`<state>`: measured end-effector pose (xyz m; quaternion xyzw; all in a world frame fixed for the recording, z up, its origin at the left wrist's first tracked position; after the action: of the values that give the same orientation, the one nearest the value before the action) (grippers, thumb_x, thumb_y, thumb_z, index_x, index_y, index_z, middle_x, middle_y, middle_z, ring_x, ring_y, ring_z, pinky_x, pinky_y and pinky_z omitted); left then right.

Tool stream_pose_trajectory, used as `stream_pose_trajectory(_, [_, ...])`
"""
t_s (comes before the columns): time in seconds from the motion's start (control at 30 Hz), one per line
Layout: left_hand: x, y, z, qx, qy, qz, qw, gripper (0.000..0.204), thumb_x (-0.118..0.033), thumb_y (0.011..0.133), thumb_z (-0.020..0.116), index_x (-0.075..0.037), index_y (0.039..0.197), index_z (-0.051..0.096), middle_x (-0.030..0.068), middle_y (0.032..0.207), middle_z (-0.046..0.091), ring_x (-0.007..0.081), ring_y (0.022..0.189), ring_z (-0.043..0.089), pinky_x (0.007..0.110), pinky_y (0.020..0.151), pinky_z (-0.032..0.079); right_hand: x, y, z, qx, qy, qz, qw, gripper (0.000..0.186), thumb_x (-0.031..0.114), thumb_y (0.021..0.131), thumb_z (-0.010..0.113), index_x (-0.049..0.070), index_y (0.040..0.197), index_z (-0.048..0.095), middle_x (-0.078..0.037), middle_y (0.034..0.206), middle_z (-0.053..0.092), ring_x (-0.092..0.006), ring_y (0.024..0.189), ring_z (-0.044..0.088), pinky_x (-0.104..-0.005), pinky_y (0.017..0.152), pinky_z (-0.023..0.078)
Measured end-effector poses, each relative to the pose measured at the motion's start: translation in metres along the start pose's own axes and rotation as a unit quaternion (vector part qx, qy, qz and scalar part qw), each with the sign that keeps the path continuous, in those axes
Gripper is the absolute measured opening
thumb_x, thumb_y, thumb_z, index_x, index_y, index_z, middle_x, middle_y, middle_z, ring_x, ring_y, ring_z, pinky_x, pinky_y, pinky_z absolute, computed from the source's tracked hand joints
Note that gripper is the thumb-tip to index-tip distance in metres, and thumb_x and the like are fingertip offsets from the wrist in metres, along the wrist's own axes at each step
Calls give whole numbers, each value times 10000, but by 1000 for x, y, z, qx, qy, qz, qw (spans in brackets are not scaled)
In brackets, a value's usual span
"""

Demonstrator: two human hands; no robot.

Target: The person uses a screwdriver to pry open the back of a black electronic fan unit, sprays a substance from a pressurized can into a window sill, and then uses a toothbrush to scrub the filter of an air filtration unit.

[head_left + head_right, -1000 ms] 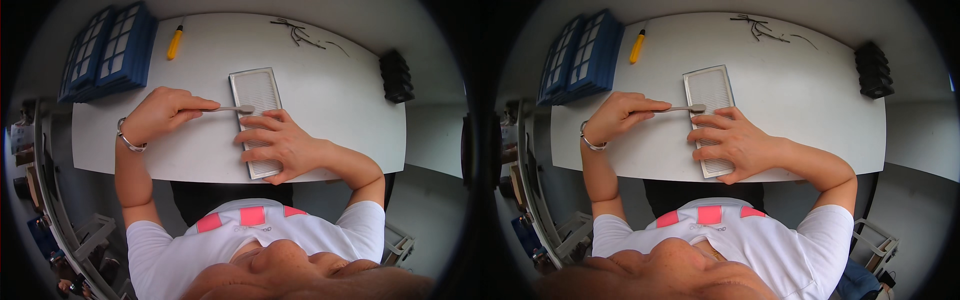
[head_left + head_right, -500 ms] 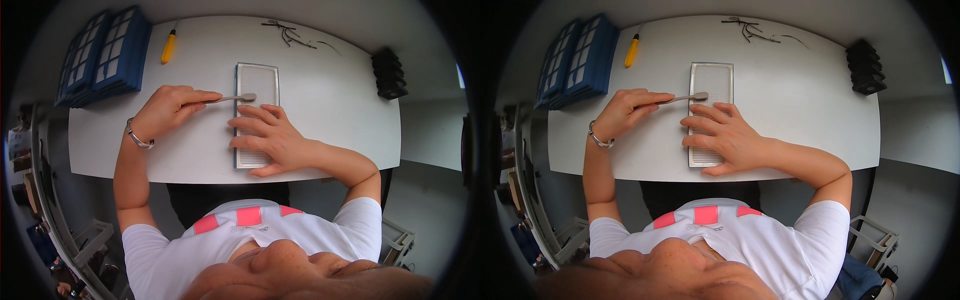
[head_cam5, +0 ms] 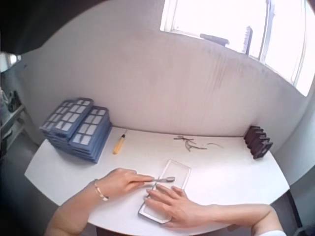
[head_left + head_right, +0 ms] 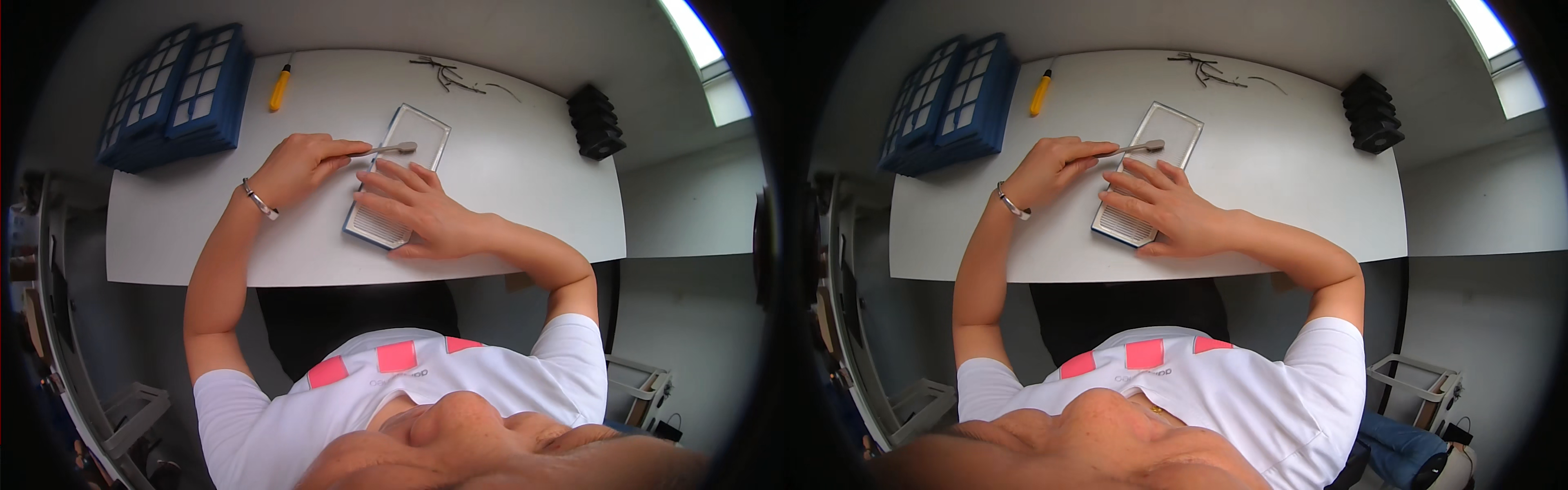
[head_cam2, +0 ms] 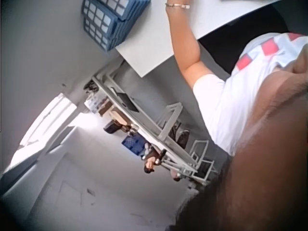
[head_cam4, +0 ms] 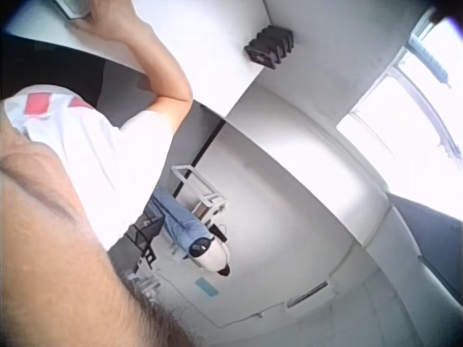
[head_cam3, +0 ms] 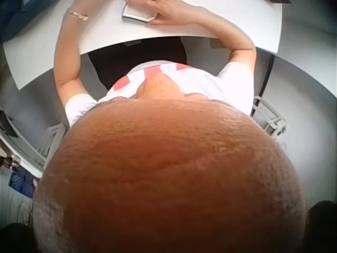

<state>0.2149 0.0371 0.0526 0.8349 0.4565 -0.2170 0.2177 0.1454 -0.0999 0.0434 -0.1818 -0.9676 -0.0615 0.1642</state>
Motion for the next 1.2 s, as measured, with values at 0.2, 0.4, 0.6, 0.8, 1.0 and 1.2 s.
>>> stream_pose_trajectory(0.2, [10, 3, 10, 16, -44, 1, 999, 318, -194, 939, 629, -202, 1250, 692, 88, 937, 734, 202, 816, 665, 320, 760, 527, 2, 9, -5, 14, -86, 75, 993, 1029, 445, 717, 835, 146, 1536, 288, -138, 1586, 262, -366, 1478, 209, -593, 1141, 239])
stream_pose_trajectory(0.4, [1, 2, 8, 18, -30, 23, 999, 319, -186, 950, 610, -205, 1260, 686, 93, 989, 741, 214, 876, 678, 335, 821, 537, -51, -10, -72, 13, -61, 129, 990, 1151, 369, 557, 933, 188, 1521, 332, -87, 1535, 376, -329, 1448, 290, -503, 1152, 294])
stream_pose_trajectory(0.6, [-2, 3, 16, 51, -50, 24, 997, 306, -170, 947, 615, -219, 1237, 698, 85, 1103, 730, 223, 947, 687, 328, 890, 539, -84, -4, -64, 3, -159, 94, 983, 1059, 402, 525, 939, 182, 1441, 457, -74, 1450, 465, -312, 1404, 345, -467, 1127, 314])
stream_pose_trajectory(0.8, [0, 1, 7, 7, 21, -28, 999, 295, -211, 945, 615, -264, 1220, 708, 48, 954, 720, 172, 836, 667, 298, 814, 544, -85, -15, -58, 20, -111, 217, 970, 1026, 574, 506, 909, 121, 1339, 516, -165, 1335, 481, -363, 1294, 411, -488, 1098, 371])
stream_pose_trajectory(1.0, [-15, -3, -4, -92, 141, 44, 985, 280, -236, 931, 632, -289, 1191, 723, 24, 828, 651, 126, 692, 619, 239, 663, 536, -94, -25, -45, -116, -37, 173, 977, 1002, 559, 579, 883, 35, 1340, 495, -166, 1300, 492, -346, 1251, 438, -453, 1067, 380])
stream_pose_trajectory(1.2, [-26, -6, -4, -55, 132, 42, 989, 242, -224, 922, 649, -260, 1142, 744, 28, 815, 638, 149, 679, 636, 281, 651, 548, -93, -25, -45, -127, -22, 181, 975, 978, 523, 564, 894, 77, 1344, 510, -158, 1294, 498, -340, 1245, 444, -467, 1060, 373])
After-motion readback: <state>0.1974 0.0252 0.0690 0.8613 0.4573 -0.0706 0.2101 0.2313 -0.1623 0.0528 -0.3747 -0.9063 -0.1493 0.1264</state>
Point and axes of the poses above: each hand's wrist, its own y-axis towards the middle knuckle, its own z-axis out of the palm, x = y × z, the point moved 9 cm from there along y, towards the middle knuckle
